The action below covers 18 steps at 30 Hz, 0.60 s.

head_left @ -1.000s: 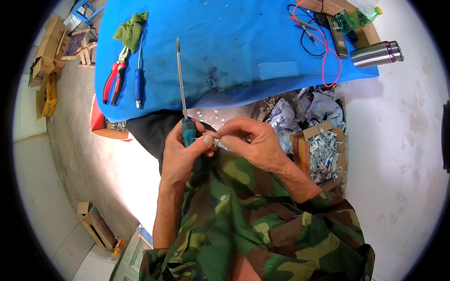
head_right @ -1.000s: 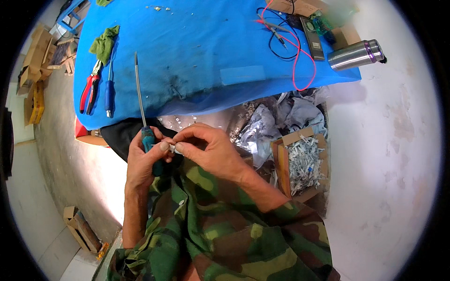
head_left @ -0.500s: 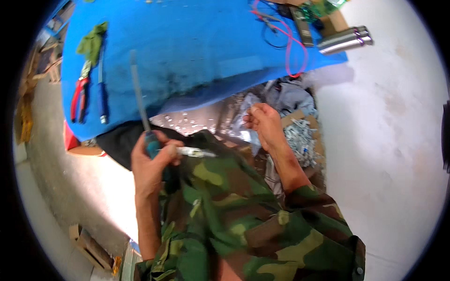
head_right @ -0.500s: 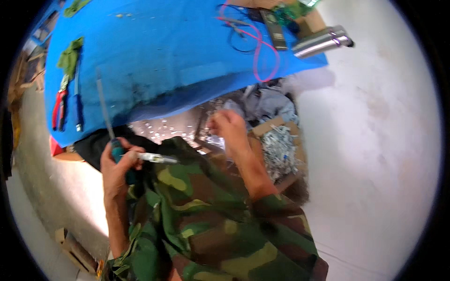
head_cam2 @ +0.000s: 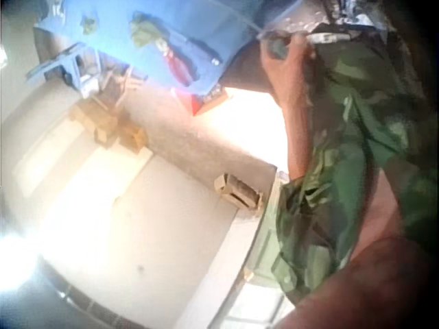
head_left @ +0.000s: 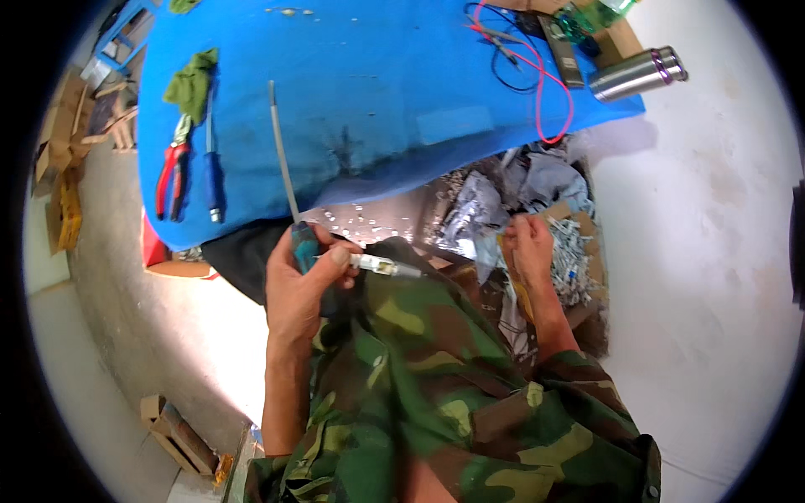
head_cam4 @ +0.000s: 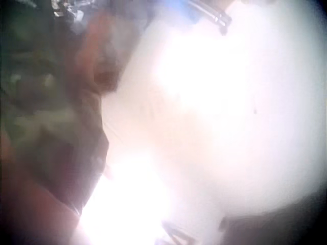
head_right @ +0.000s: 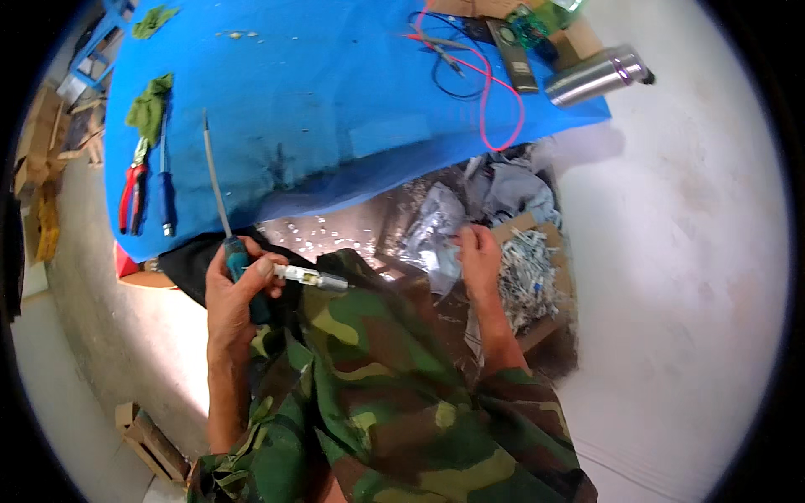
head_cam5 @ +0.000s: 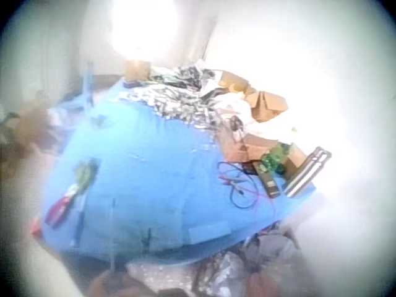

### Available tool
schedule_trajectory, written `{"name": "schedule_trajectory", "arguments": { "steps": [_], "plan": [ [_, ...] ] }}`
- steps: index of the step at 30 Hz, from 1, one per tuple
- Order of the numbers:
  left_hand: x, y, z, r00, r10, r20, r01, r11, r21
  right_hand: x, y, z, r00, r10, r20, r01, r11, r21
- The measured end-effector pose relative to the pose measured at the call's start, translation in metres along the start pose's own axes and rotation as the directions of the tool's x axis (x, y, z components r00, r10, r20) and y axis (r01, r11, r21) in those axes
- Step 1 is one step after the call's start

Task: The person disassembles a small metal component on a blue workbench. They use pliers and a screwdriver to remove parts and wipe the components with a green cloth.

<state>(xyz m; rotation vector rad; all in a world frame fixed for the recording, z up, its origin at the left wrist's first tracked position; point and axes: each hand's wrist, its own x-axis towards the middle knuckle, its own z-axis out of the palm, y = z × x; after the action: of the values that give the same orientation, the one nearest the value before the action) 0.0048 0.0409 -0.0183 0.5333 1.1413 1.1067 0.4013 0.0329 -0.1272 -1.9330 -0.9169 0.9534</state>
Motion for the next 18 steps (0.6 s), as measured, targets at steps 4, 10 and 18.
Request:
{"name": "schedule_trajectory", "arguments": {
  "steps": [4, 10, 18],
  "plan": [
    [-0.003, 0.0, -0.005, 0.998, 0.026, -0.053, -0.03, 0.997, -0.073, -0.052, -0.115, 0.081, 0.819, -0.205, 0.536, 0.16, 0.979, 0.129],
    [-0.007, 0.002, -0.007, 0.994, 0.075, -0.082, -0.089, 0.981, -0.173, -0.099, -0.182, 0.111, 0.508, -0.4, 0.763, 0.507, 0.855, 0.111],
    [-0.001, -0.005, -0.01, 0.995, 0.076, -0.058, -0.084, 0.982, -0.166, -0.101, -0.168, 0.115, 0.593, -0.524, 0.612, 0.435, 0.848, 0.304]
  ]
}}
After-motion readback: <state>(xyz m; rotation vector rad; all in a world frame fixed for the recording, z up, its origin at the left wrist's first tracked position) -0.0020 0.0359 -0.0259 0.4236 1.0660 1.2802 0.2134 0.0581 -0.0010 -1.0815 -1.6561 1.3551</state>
